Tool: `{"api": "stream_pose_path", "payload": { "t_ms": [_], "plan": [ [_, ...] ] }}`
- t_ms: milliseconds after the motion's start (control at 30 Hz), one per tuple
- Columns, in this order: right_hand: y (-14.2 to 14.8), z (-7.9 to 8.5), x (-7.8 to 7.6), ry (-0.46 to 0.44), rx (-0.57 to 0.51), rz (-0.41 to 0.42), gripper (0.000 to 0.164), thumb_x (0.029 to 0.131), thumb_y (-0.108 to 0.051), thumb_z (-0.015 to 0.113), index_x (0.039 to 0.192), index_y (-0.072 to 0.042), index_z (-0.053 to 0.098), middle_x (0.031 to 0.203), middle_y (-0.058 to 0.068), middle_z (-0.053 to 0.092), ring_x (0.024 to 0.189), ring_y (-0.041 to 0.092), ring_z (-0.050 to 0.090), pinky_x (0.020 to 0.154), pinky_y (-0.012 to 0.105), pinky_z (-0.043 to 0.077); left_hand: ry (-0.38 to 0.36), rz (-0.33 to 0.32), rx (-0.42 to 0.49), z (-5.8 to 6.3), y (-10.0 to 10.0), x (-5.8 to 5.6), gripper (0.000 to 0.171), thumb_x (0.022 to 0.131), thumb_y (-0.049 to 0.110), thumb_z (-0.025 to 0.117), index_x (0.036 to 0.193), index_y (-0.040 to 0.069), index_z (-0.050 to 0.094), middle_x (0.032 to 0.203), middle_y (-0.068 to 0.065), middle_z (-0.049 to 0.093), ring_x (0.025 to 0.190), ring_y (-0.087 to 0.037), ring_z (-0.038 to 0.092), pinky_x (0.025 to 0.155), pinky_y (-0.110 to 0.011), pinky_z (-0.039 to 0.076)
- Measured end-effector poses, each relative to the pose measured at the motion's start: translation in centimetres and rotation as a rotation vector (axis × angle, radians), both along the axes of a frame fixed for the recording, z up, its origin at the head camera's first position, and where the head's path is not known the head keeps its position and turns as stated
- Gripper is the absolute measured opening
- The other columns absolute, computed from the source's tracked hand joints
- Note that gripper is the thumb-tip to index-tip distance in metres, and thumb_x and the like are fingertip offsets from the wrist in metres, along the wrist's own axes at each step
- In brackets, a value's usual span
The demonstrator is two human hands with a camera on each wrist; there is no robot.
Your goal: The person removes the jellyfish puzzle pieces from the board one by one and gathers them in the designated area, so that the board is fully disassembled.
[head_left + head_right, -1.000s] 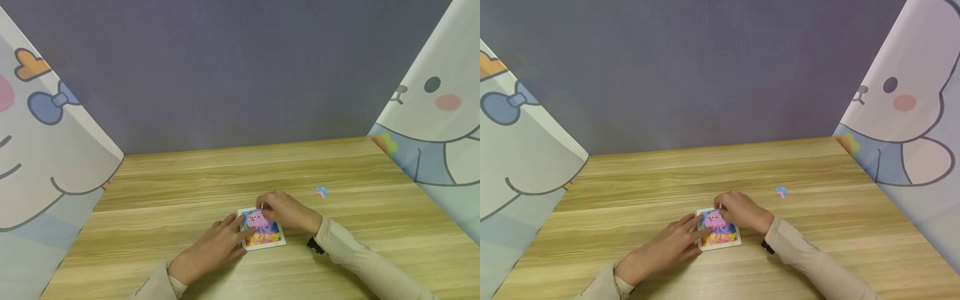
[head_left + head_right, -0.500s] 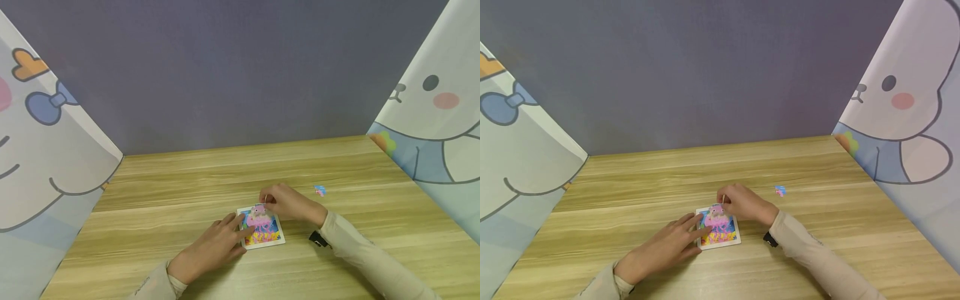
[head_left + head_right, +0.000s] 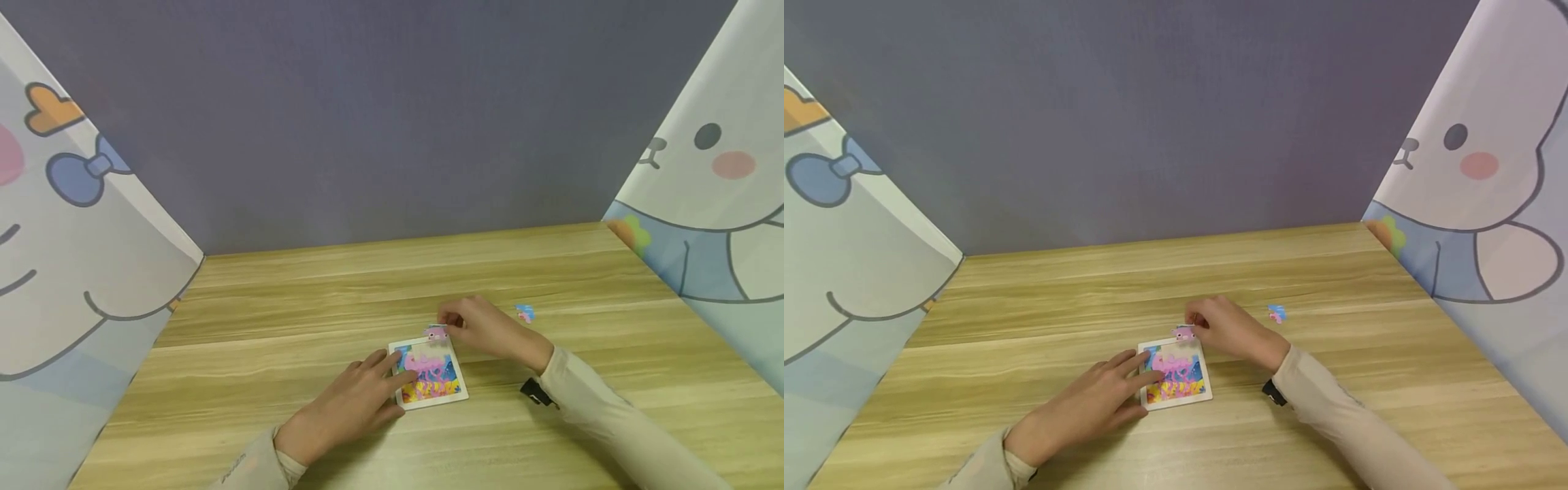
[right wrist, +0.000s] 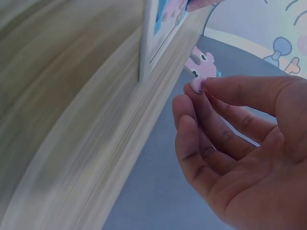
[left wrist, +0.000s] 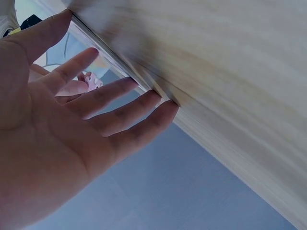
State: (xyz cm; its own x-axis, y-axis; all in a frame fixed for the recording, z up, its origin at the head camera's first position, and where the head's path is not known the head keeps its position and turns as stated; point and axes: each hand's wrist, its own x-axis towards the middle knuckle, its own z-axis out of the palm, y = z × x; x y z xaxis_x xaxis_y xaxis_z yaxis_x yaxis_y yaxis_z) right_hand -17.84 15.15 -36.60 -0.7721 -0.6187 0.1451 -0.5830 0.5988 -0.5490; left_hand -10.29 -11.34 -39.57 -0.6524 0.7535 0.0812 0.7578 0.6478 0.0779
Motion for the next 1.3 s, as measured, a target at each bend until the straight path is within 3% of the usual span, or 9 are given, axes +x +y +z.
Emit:
{"api": "stream_pose_path", "payload": {
  "t_ms": [233,400,667,900,1100,1300],
  "plan": [
    [1.4,0.2,0.1,0.008,0.022,-0.074,0.010,0.094,-0.002,0.064,0.101,-0.007,0.070,0.084,-0.001,0.068,0.074,0.005,0.059,0.066,0.025,0.052,0.111,-0.036,-0.036,-0.2,-0.1,0.4,0.053,0.096,0.038,0.066,0.146,0.031,0.051,0.139,-0.019,0.055,0.125,-0.038,0.054,0.081,-0.050,0.056],
    [2.6,0.4,0.1,0.001,0.024,-0.100,0.012,0.094,-0.001,0.063,0.103,-0.006,0.070,0.082,-0.001,0.068,0.073,0.006,0.059,0.062,0.025,0.051,0.112,-0.035,-0.034,-0.3,0.1,0.5,0.047,0.097,0.038,0.064,0.143,0.030,0.055,0.140,-0.019,0.054,0.125,-0.038,0.053,0.082,-0.050,0.056],
    [4.7,0.9,-0.3,0.064,0.031,-0.150,0.014,0.091,0.001,0.065,0.100,-0.007,0.072,0.081,-0.001,0.068,0.072,0.007,0.059,0.061,0.026,0.050,0.106,-0.034,-0.042,-0.3,0.2,0.5,0.048,0.097,0.037,0.064,0.143,0.031,0.055,0.141,-0.020,0.054,0.126,-0.039,0.053,0.082,-0.051,0.056],
    [6.3,1.3,-1.3,0.096,0.031,-0.176,0.013,0.091,0.002,0.065,0.099,-0.006,0.072,0.081,0.000,0.069,0.073,0.008,0.060,0.063,0.028,0.051,0.142,-0.039,-0.034,-0.4,0.3,0.4,0.047,0.096,0.036,0.064,0.142,0.030,0.056,0.139,-0.018,0.055,0.121,-0.034,0.054,0.078,-0.048,0.056],
    [7.6,0.9,-2.2,0.129,0.022,-0.191,0.014,0.087,0.005,0.068,0.093,-0.006,0.073,0.077,-0.002,0.069,0.071,0.009,0.061,0.063,0.028,0.051,0.153,-0.035,-0.038,-0.4,0.3,0.4,0.047,0.096,0.035,0.064,0.141,0.030,0.057,0.138,-0.018,0.055,0.121,-0.034,0.054,0.078,-0.047,0.056],
    [8.5,0.2,-2.9,0.096,0.015,-0.217,0.012,0.086,0.004,0.069,0.092,-0.005,0.073,0.077,-0.002,0.068,0.071,0.011,0.061,0.062,0.027,0.051,0.148,-0.033,-0.033,-0.4,0.3,0.4,0.046,0.096,0.034,0.064,0.141,0.030,0.057,0.137,-0.018,0.056,0.120,-0.033,0.054,0.078,-0.046,0.055]
  ]
}}
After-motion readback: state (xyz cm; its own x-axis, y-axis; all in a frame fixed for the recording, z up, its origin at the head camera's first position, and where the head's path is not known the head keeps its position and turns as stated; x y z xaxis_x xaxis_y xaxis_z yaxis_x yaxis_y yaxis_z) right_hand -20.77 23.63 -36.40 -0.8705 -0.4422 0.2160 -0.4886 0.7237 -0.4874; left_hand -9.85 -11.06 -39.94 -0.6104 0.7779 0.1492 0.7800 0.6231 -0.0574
